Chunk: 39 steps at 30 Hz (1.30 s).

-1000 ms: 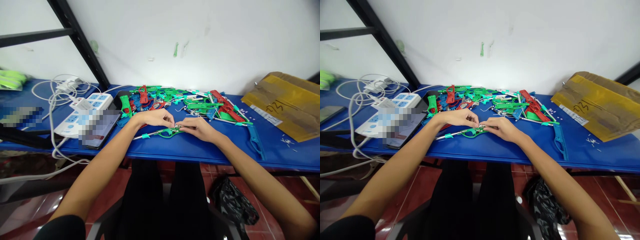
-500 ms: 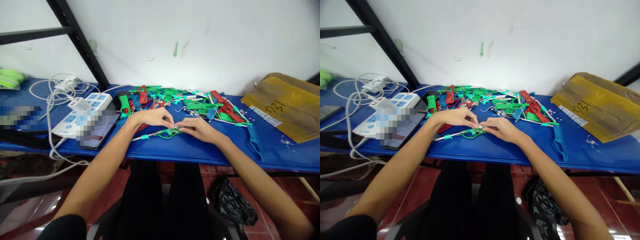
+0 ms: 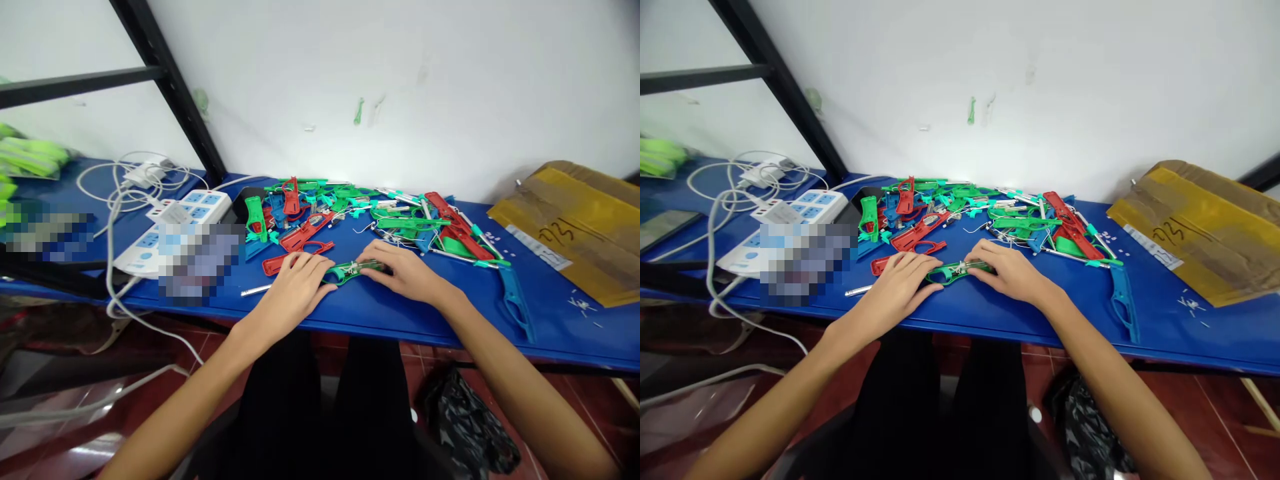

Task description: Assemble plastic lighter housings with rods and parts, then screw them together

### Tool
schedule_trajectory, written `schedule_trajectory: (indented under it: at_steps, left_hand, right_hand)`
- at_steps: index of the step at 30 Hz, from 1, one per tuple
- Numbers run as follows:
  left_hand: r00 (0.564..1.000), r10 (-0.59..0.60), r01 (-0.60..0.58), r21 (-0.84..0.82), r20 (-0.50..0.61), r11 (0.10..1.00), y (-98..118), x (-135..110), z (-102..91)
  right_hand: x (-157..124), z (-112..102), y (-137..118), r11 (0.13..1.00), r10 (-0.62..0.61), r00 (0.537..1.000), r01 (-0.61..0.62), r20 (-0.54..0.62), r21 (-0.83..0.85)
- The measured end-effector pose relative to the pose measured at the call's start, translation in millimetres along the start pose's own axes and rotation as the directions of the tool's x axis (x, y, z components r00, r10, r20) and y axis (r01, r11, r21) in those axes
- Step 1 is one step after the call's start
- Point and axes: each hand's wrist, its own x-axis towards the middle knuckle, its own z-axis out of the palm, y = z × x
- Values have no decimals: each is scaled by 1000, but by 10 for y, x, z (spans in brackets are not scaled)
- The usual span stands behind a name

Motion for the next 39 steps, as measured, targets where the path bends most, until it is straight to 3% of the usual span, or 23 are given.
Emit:
schedule_trajectory:
  at_steps: [6, 12, 20, 30, 39]
  left_hand:
    - [995, 81, -86, -81, -57, 993, -79, -52, 31]
    - [998, 38, -45, -135, -49, 990, -45, -77, 18]
    - [1000, 3, -8, -202, -25, 979, -36, -70, -6]
    - [1000, -31, 30, -231, -1, 972, -21, -74, 3]
    - [1000, -20, 19, -235, -2, 972, -30, -74, 8]
  right_hand:
    - [-11, -2, -10, 999, -36, 998, 35, -58, -33]
    - [-57, 43, -29, 1000, 0, 999, 1, -45, 20]
    - [-111, 142, -89, 999, 35, 993, -38, -110, -26]
    - [-206, 212, -339, 965, 104, 987, -129, -119, -228]
    - [-185, 375, -452, 946, 126, 981, -163, -144, -279]
